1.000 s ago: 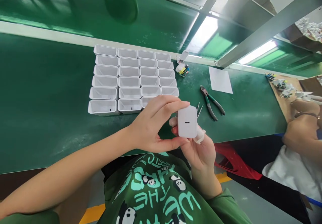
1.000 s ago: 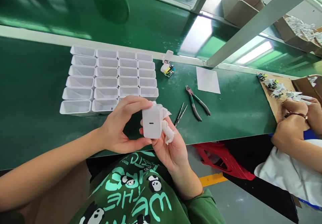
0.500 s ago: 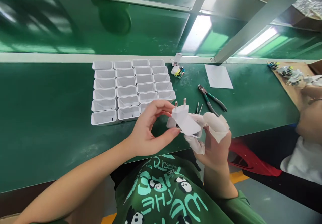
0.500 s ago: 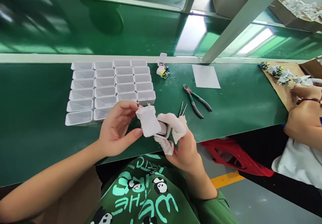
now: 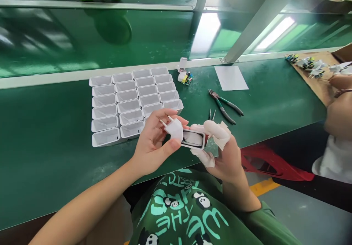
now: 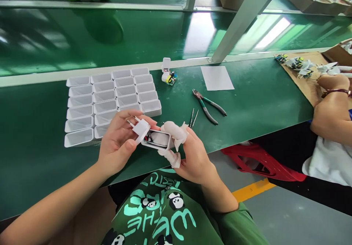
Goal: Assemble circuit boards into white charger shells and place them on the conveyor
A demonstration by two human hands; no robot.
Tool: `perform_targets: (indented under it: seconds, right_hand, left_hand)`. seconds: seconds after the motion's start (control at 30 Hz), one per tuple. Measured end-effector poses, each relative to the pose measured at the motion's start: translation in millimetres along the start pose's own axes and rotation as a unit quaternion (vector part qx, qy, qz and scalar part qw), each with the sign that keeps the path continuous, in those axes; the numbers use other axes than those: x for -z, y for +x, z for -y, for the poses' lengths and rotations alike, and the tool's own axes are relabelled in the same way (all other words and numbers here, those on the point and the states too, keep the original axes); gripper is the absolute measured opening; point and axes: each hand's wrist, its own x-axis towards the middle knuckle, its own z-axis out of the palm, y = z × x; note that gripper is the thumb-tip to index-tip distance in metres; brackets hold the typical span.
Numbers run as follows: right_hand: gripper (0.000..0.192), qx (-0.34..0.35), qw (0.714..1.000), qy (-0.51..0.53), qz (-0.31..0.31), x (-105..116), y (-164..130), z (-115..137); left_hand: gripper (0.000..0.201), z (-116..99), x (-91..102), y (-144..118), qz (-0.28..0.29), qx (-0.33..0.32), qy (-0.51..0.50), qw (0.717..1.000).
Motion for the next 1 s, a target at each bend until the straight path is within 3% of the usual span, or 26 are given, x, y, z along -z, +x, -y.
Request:
perform_targets:
  seconds: [0.13,0.23,0.37,0.43,0.5,0.57,0.6,0.67,0.77,0.9,1.0]
  right_hand:
    - [0.073,0.016,1.0,-0.007,0.016,1.8,3.4,-4.4]
    - [0.058,0.023,0.999,-0.028,0.031,3.0,6.8,-5.7]
    - [0.05,0.058,0.997,-0.052,-0.001,0.6,5.4,-3.4]
    - [0.048,0.068,0.995,-0.069,-0.012,0.2,4.8,-6.1]
    - [0.051,0.053,0.994,-0.084,-0.038,4.0,11.6,-16.0]
    - [0.056,0.019,0.993,-0.072,-0.095,13.4,32.7,-35.3]
    - [0.06,0.001,0.99,-0.053,-0.129,19.9,49.8,-48.4]
    - [0.063,-0.044,0.989,-0.04,-0.136,34.2,95.3,-79.3]
    - [0.068,-0.091,0.978,-0.124,-0.14,47.2,175.1,-129.0]
    - [0.059,-0.123,0.965,-0.185,-0.137,35.4,252.2,-176.6]
    - [0.059,-0.121,0.962,-0.219,-0.11,20.0,272.4,-188.7]
  left_hand:
    - [0.05,-0.4,-0.3,1.0,-0.002,-0.005,0.001,1.0]
    - [0.05,-1.5,-0.8,1.9,0.01,-0.051,0.003,0.999]
    - [0.044,-3.8,-0.9,1.5,0.028,-0.089,-0.003,0.996]
    - [0.047,-3.5,-1.0,-0.2,0.012,-0.1,0.026,0.995]
    - [0.052,-1.6,-1.6,-2.8,-0.037,-0.124,0.118,0.985]
    - [0.051,1.6,-2.9,-5.9,-0.06,-0.145,0.28,0.947]
    - [0.048,3.6,-3.8,-7.2,-0.051,-0.152,0.371,0.915]
    - [0.039,7.8,-5.6,-9.1,-0.007,-0.158,0.529,0.834]
    - [0.028,13.1,-6.2,-8.7,0.008,-0.173,0.659,0.732]
    - [0.02,13.2,-1.2,-4.5,-0.04,-0.166,0.726,0.666]
    - [0.009,9.0,2.3,-2.5,-0.068,-0.131,0.746,0.649]
